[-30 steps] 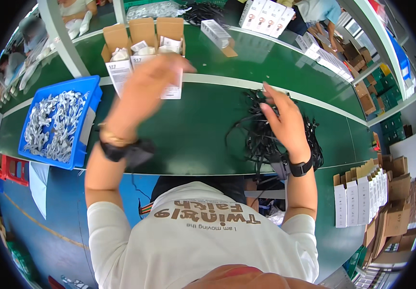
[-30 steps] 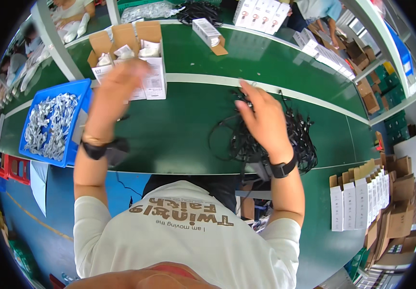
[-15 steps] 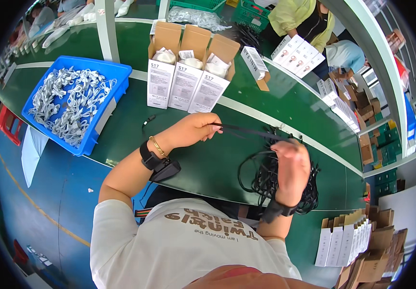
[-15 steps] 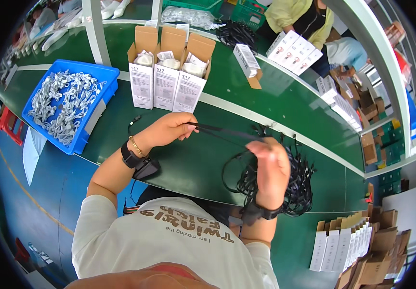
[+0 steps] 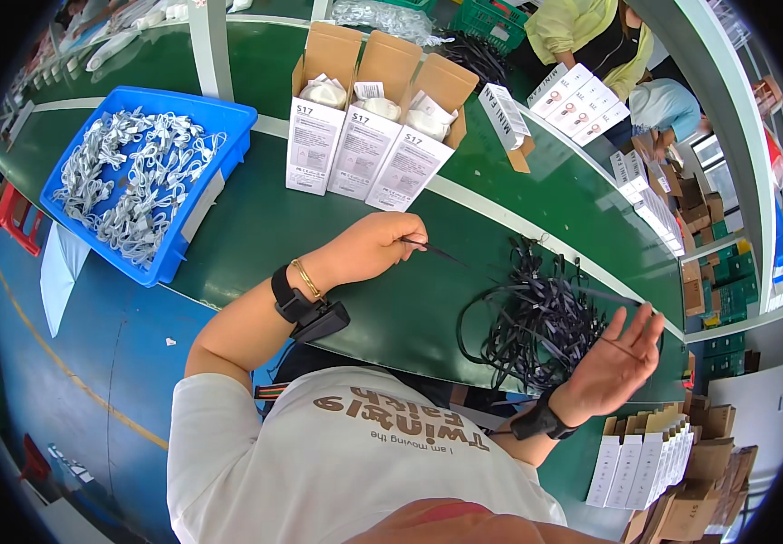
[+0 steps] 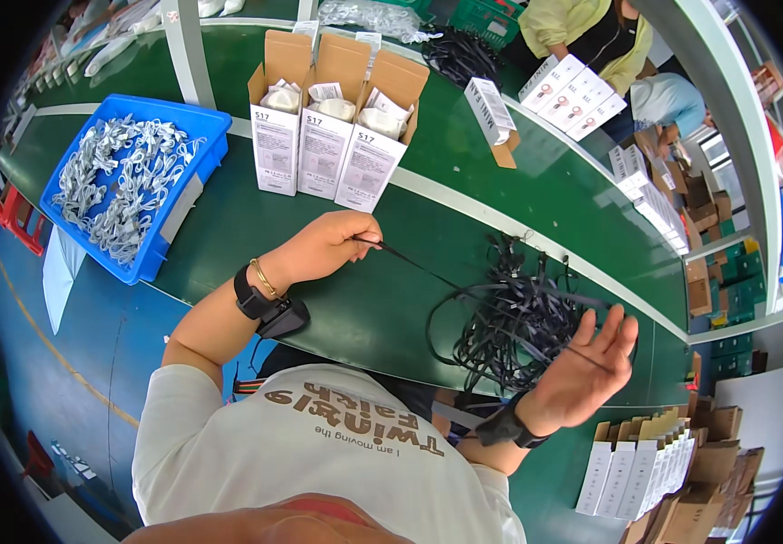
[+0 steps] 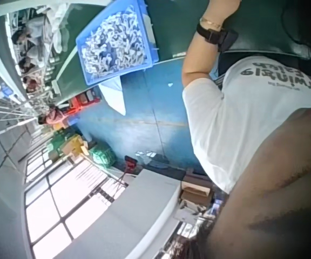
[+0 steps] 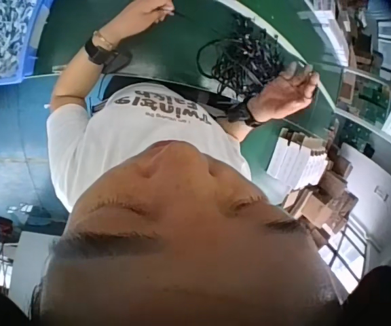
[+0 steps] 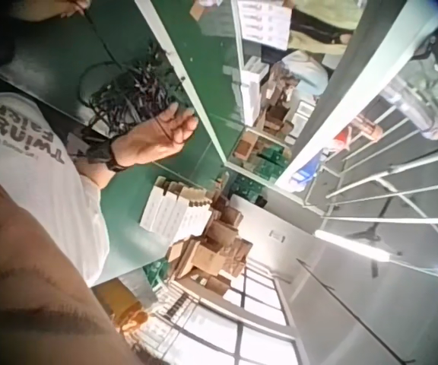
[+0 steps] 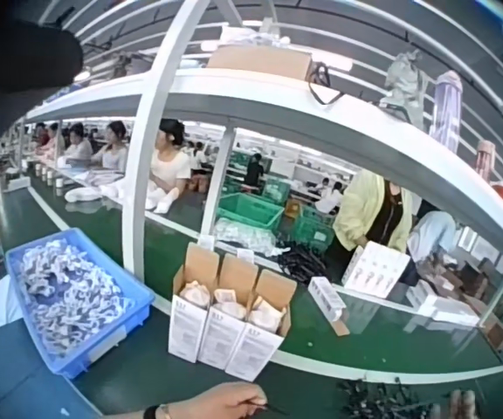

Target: The person picks up a white cable and a black lanyard, joins them together, and places them into a box. They then close the box and stack it on a pile before repeating the process.

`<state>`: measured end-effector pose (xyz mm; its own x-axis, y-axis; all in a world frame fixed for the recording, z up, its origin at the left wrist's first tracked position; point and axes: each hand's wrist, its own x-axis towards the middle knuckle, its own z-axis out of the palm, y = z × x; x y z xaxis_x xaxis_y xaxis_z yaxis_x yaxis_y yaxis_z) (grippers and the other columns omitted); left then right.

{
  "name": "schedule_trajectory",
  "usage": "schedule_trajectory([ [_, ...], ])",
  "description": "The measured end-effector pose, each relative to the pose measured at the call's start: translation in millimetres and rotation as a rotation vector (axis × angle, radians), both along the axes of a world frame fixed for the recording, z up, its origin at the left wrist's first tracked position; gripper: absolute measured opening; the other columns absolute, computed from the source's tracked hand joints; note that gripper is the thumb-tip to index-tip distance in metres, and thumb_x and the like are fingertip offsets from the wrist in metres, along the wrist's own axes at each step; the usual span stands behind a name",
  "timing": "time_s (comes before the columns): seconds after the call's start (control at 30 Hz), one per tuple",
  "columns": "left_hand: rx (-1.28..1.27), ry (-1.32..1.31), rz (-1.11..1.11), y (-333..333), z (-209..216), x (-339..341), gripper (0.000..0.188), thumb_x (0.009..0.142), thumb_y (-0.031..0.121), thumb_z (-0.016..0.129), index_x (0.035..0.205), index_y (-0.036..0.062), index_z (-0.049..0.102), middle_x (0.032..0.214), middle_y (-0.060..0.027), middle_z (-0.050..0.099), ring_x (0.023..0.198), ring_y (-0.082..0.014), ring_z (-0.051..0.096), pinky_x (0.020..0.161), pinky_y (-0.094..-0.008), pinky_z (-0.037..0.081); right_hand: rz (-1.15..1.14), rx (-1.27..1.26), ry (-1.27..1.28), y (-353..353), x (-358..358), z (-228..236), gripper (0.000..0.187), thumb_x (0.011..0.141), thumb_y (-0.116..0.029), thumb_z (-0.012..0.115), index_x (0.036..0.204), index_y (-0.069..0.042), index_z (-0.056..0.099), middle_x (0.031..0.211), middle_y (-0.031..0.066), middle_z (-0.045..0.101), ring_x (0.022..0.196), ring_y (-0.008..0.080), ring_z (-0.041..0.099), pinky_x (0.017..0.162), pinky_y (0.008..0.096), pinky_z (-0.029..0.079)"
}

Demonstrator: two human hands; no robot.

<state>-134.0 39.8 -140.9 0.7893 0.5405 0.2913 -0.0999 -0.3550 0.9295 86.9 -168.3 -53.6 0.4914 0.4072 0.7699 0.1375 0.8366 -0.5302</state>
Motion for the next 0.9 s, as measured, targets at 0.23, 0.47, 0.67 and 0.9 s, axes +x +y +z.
schedule_trajectory([
  [0.23, 0.276, 0.176, 0.003, -13.0, -6.4, 6.1, 0.009, 0.087, 0.008, 0.055, 0.094, 0.0024, 0.053, 0.079, -0.0115, 0.057, 0.071, -0.0263, 0.055, 0.065, -0.0321, 0.045, -0.783, -0.491, -0.098, 16.0, 2.6, -70.9, 0.029, 0.089, -0.008, 0.058, 0.116, -0.002, 0.049, 0.109, 0.0106, 0.052, 0.103, 0.0195, 0.051, 0.091, 0.0327, 0.041],
  [0.47, 0.110, 0.001, -0.156, -42.5, 30.9, -7.8, 0.017, 0.093, 0.021, 0.054, 0.100, 0.0052, 0.050, 0.084, -0.0109, 0.059, 0.076, -0.0261, 0.058, 0.068, -0.0339, 0.045, 0.298, -1.095, -0.593, 42.7, -62.0, -59.0, 0.028, 0.090, -0.014, 0.057, 0.111, 0.003, 0.048, 0.108, 0.0128, 0.055, 0.098, 0.0215, 0.055, 0.087, 0.0343, 0.043],
  [0.67, 0.198, 0.204, 0.047, -38.7, 36.6, -42.7, 0.015, 0.094, 0.020, 0.053, 0.094, 0.0047, 0.053, 0.082, -0.0086, 0.058, 0.077, -0.0219, 0.058, 0.068, -0.0330, 0.044, 0.545, -0.729, -0.096, 44.1, -57.5, -48.2, 0.024, 0.095, -0.027, 0.052, 0.098, -0.003, 0.050, 0.101, 0.0108, 0.058, 0.097, 0.0240, 0.058, 0.095, 0.0391, 0.041],
  [0.9, 0.396, 0.111, 0.259, 8.0, 36.9, -112.1, 0.017, 0.092, 0.020, 0.055, 0.093, 0.0042, 0.061, 0.085, -0.0088, 0.060, 0.077, -0.0229, 0.060, 0.070, -0.0328, 0.047, 0.768, -0.367, 0.395, 62.5, -47.4, -68.3, 0.022, 0.097, -0.030, 0.049, 0.086, -0.010, 0.047, 0.091, 0.0047, 0.054, 0.086, 0.0203, 0.056, 0.101, 0.0474, 0.039],
])
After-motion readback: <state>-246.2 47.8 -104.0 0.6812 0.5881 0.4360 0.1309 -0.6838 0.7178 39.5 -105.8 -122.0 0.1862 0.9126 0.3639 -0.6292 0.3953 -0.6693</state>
